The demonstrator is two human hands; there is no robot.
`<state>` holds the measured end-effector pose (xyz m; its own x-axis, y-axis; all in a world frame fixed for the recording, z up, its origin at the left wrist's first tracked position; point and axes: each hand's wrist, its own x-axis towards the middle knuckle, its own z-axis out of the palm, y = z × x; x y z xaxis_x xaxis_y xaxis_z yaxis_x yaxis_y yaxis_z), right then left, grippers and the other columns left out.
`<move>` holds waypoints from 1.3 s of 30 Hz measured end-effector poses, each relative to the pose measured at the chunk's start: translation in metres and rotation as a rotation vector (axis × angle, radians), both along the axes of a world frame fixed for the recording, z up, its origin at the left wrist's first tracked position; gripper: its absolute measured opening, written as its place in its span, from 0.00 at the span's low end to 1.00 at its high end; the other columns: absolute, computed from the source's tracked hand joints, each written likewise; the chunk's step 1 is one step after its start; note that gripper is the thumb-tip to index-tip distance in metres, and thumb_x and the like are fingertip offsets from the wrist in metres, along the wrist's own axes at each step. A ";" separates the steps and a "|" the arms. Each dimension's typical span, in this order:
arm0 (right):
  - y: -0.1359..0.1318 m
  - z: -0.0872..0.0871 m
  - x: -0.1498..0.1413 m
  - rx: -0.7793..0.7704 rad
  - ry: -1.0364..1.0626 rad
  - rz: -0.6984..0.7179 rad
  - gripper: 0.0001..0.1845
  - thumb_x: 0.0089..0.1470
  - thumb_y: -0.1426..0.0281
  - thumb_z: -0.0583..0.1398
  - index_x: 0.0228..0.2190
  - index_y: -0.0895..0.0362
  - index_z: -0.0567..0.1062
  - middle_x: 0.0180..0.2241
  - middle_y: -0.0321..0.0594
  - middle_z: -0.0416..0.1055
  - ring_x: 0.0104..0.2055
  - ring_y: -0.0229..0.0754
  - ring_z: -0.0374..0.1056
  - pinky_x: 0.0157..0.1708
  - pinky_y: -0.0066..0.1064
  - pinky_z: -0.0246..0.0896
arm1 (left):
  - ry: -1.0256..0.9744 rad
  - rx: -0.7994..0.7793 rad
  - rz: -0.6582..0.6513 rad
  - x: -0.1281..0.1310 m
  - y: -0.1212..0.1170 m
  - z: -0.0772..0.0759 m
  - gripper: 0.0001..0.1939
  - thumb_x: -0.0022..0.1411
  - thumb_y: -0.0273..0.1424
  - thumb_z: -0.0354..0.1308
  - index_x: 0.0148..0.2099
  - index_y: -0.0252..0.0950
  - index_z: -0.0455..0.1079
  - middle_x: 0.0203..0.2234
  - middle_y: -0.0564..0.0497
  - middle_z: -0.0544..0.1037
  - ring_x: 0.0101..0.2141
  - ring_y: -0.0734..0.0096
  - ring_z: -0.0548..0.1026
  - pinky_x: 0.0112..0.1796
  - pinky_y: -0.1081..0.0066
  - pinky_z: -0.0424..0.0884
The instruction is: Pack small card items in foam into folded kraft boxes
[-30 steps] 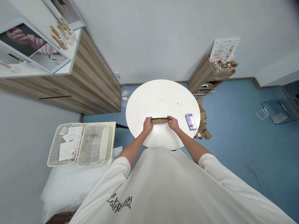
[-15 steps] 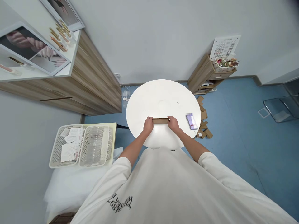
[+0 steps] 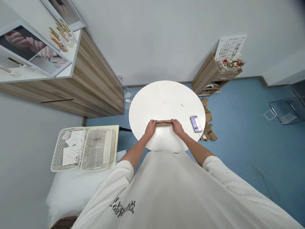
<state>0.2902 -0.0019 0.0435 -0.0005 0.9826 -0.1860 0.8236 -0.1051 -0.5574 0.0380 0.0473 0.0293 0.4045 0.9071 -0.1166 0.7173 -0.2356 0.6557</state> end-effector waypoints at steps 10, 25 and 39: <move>-0.018 -0.015 -0.011 -0.148 -0.171 0.098 0.49 0.61 0.62 0.57 0.72 0.55 0.37 0.74 0.52 0.35 0.68 0.61 0.51 0.63 0.52 0.50 | 0.019 -0.050 0.001 -0.002 -0.027 -0.009 0.42 0.61 0.21 0.51 0.75 0.41 0.46 0.73 0.40 0.47 0.71 0.46 0.47 0.66 0.45 0.44; -0.004 0.001 -0.010 -0.134 0.256 -0.279 0.40 0.64 0.55 0.52 0.71 0.53 0.47 0.65 0.52 0.58 0.59 0.49 0.65 0.58 0.42 0.63 | -0.219 -0.298 0.262 0.008 -0.007 -0.011 0.44 0.60 0.20 0.53 0.75 0.39 0.43 0.61 0.37 0.66 0.58 0.57 0.70 0.58 0.58 0.66; -0.057 0.001 -0.025 -0.243 0.363 -0.358 0.36 0.61 0.59 0.57 0.68 0.54 0.57 0.60 0.49 0.67 0.55 0.47 0.70 0.54 0.38 0.67 | -0.385 -0.391 0.213 -0.008 -0.061 -0.024 0.27 0.60 0.20 0.58 0.60 0.39 0.60 0.57 0.40 0.71 0.54 0.59 0.75 0.52 0.60 0.72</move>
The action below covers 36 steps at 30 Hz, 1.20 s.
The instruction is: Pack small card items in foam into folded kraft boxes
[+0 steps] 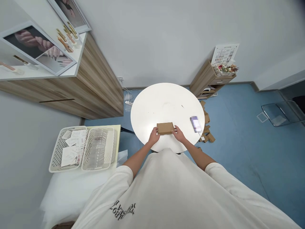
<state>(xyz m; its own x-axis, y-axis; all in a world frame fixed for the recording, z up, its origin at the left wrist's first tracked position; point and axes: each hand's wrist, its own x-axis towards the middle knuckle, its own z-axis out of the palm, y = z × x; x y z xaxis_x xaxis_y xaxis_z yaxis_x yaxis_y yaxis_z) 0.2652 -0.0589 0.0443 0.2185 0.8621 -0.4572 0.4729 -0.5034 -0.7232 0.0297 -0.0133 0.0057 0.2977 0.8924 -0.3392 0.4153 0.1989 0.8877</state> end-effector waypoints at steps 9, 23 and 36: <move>-0.019 -0.014 -0.006 -0.084 -0.053 -0.059 0.33 0.59 0.59 0.59 0.62 0.59 0.65 0.64 0.56 0.62 0.57 0.52 0.70 0.55 0.41 0.67 | 0.108 -0.128 -0.010 -0.005 -0.008 -0.015 0.38 0.59 0.24 0.60 0.70 0.37 0.53 0.67 0.34 0.62 0.61 0.52 0.69 0.58 0.56 0.67; -0.009 -0.028 0.010 -0.070 0.055 -0.099 0.19 0.54 0.64 0.60 0.47 0.57 0.76 0.49 0.45 0.77 0.49 0.47 0.73 0.50 0.37 0.67 | 0.046 -0.147 -0.005 0.020 0.003 -0.015 0.48 0.55 0.23 0.66 0.72 0.41 0.47 0.63 0.38 0.67 0.55 0.59 0.75 0.49 0.64 0.75; -0.047 0.014 0.146 0.209 -0.006 -0.428 0.25 0.52 0.62 0.60 0.50 0.57 0.74 0.52 0.50 0.71 0.39 0.46 0.73 0.45 0.38 0.69 | -0.005 0.004 -0.102 0.182 -0.004 0.056 0.41 0.59 0.30 0.65 0.70 0.44 0.52 0.63 0.42 0.68 0.55 0.57 0.73 0.48 0.62 0.74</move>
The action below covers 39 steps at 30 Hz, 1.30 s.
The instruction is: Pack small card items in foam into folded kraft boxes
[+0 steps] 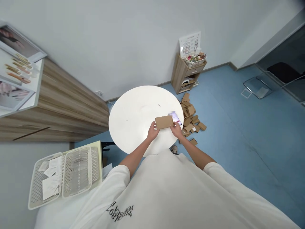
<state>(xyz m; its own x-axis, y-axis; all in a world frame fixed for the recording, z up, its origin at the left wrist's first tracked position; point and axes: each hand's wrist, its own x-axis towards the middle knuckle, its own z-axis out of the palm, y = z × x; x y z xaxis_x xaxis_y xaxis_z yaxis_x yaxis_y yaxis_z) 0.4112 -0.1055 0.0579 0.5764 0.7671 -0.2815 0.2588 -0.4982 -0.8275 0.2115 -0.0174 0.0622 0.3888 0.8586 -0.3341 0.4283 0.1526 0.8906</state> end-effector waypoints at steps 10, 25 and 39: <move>-0.062 0.009 0.154 -0.017 -0.122 -0.183 0.30 0.56 0.55 0.58 0.54 0.60 0.72 0.55 0.55 0.69 0.44 0.50 0.73 0.53 0.43 0.67 | -0.024 0.089 -0.195 0.170 -0.046 0.027 0.37 0.59 0.30 0.62 0.69 0.41 0.58 0.63 0.43 0.68 0.50 0.57 0.76 0.49 0.61 0.73; -0.086 -0.008 0.228 -0.132 0.128 0.042 0.32 0.56 0.57 0.61 0.60 0.54 0.72 0.63 0.47 0.67 0.64 0.56 0.64 0.62 0.47 0.61 | 0.077 0.159 -0.270 0.253 -0.053 0.020 0.39 0.56 0.28 0.59 0.69 0.34 0.55 0.68 0.36 0.57 0.68 0.48 0.54 0.66 0.54 0.54; -0.081 0.000 0.206 -0.129 0.192 0.055 0.29 0.55 0.60 0.62 0.58 0.55 0.75 0.62 0.47 0.68 0.63 0.54 0.64 0.63 0.45 0.59 | 0.068 0.111 -0.187 0.221 -0.053 0.008 0.38 0.58 0.27 0.58 0.70 0.36 0.54 0.67 0.36 0.57 0.64 0.49 0.63 0.63 0.53 0.62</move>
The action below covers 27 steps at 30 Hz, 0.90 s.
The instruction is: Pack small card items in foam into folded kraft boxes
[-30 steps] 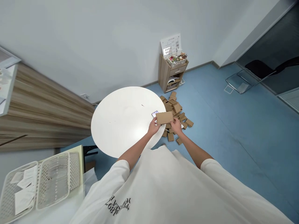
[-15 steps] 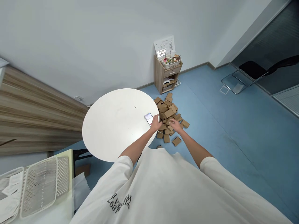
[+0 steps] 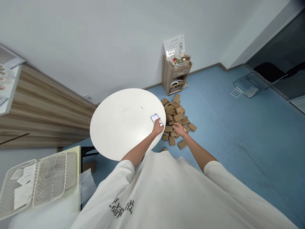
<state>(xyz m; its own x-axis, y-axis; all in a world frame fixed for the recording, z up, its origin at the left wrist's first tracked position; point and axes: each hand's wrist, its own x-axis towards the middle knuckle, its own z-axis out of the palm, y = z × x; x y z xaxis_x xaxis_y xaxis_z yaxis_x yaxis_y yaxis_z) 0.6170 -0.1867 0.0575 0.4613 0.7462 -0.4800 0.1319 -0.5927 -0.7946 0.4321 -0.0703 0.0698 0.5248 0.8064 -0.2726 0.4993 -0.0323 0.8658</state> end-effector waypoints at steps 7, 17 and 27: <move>0.018 0.000 -0.025 0.039 -0.017 0.094 0.27 0.55 0.62 0.62 0.56 0.55 0.76 0.60 0.47 0.70 0.62 0.53 0.66 0.61 0.46 0.62 | 0.025 -0.020 0.110 -0.044 -0.007 -0.004 0.39 0.59 0.27 0.58 0.71 0.36 0.53 0.68 0.36 0.56 0.67 0.50 0.59 0.63 0.54 0.61; 0.051 -0.001 -0.101 0.062 -0.011 0.291 0.25 0.55 0.62 0.61 0.54 0.53 0.76 0.60 0.46 0.70 0.60 0.52 0.67 0.58 0.46 0.65 | 0.012 -0.084 0.310 -0.149 -0.021 0.004 0.38 0.60 0.28 0.59 0.71 0.39 0.53 0.70 0.37 0.53 0.60 0.51 0.68 0.58 0.55 0.67; 0.076 0.020 -0.265 0.109 0.031 0.447 0.23 0.56 0.62 0.60 0.53 0.52 0.75 0.61 0.46 0.68 0.58 0.49 0.69 0.56 0.46 0.67 | -0.035 -0.080 0.459 -0.307 -0.036 0.008 0.36 0.62 0.29 0.59 0.70 0.40 0.54 0.69 0.38 0.53 0.60 0.52 0.69 0.56 0.58 0.70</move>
